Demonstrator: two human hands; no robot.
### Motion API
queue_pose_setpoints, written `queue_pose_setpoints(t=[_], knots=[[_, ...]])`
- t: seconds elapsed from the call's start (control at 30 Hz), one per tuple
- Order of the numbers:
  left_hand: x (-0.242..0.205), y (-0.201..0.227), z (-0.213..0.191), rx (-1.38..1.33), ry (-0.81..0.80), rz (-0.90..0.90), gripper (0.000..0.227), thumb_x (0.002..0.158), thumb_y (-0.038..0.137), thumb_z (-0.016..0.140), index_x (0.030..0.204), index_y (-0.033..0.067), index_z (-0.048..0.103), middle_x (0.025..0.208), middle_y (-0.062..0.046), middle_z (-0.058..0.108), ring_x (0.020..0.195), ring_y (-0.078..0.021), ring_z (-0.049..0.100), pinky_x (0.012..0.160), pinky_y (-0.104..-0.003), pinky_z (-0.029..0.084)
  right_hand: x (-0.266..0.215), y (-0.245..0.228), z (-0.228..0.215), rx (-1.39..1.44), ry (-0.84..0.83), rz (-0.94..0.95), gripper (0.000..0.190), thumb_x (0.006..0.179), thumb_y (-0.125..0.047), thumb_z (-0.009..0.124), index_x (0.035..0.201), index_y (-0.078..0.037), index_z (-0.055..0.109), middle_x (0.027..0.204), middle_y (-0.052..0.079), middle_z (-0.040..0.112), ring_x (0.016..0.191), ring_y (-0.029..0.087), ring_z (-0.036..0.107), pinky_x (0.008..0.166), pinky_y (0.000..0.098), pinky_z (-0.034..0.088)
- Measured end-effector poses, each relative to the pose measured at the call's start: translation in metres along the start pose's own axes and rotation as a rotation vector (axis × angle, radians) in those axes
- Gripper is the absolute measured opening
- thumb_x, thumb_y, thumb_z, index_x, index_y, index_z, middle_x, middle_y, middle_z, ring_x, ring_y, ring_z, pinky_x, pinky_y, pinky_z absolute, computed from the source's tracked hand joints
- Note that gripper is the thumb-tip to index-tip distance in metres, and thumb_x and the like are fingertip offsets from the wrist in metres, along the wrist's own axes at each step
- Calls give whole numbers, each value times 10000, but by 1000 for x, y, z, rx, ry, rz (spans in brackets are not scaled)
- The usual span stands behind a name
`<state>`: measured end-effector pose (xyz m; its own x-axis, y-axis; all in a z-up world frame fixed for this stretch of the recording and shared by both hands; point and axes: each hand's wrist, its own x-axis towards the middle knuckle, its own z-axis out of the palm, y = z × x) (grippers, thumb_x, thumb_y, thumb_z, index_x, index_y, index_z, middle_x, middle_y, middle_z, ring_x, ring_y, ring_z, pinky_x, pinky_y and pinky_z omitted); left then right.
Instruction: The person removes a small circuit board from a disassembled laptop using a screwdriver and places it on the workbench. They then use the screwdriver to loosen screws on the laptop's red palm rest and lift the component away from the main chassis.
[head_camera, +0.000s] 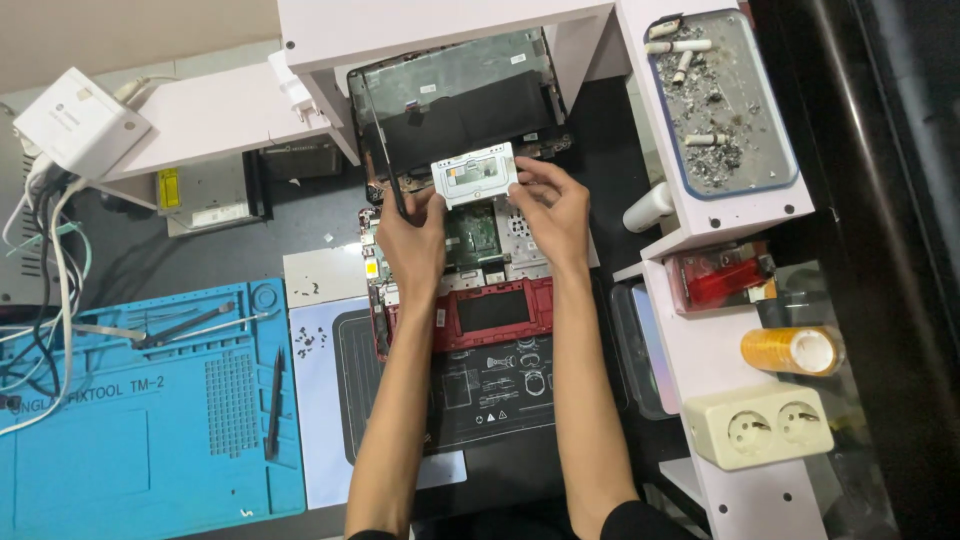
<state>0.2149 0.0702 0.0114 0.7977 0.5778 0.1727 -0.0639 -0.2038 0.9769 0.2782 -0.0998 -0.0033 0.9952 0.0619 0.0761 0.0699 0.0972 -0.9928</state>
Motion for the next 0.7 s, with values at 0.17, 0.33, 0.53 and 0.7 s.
queue_pose_setpoints(t=[0.17,0.33,0.53,0.7], knots=[[18,4,14,244,27,-13,239,980,86,664,895,8,455,786,-238,663,696,-318,658,674,-426,531,40,7,15,-46,52,-32,346,851,64,739,1196,40,720,1046,116,730,854,151,744,746,257,634],[40,-15,23,231,-1,48,101,967,48,558,1016,-13,493,840,-206,671,779,-361,698,735,-446,511,63,10,29,-159,88,-37,286,842,52,741,1127,34,739,1026,135,784,863,163,781,734,264,666],[50,-25,27,484,-46,101,212,936,43,554,1116,-49,492,1001,-271,592,990,-445,575,822,-539,488,57,2,39,-480,120,-214,259,800,45,760,1058,18,764,1034,145,782,805,178,769,684,275,615],[50,-13,25,540,-107,80,317,911,45,558,1192,-75,475,993,-258,593,930,-424,611,781,-524,513,53,-1,41,-487,118,-168,267,828,7,743,1095,8,759,1015,141,799,775,170,773,700,297,604]])
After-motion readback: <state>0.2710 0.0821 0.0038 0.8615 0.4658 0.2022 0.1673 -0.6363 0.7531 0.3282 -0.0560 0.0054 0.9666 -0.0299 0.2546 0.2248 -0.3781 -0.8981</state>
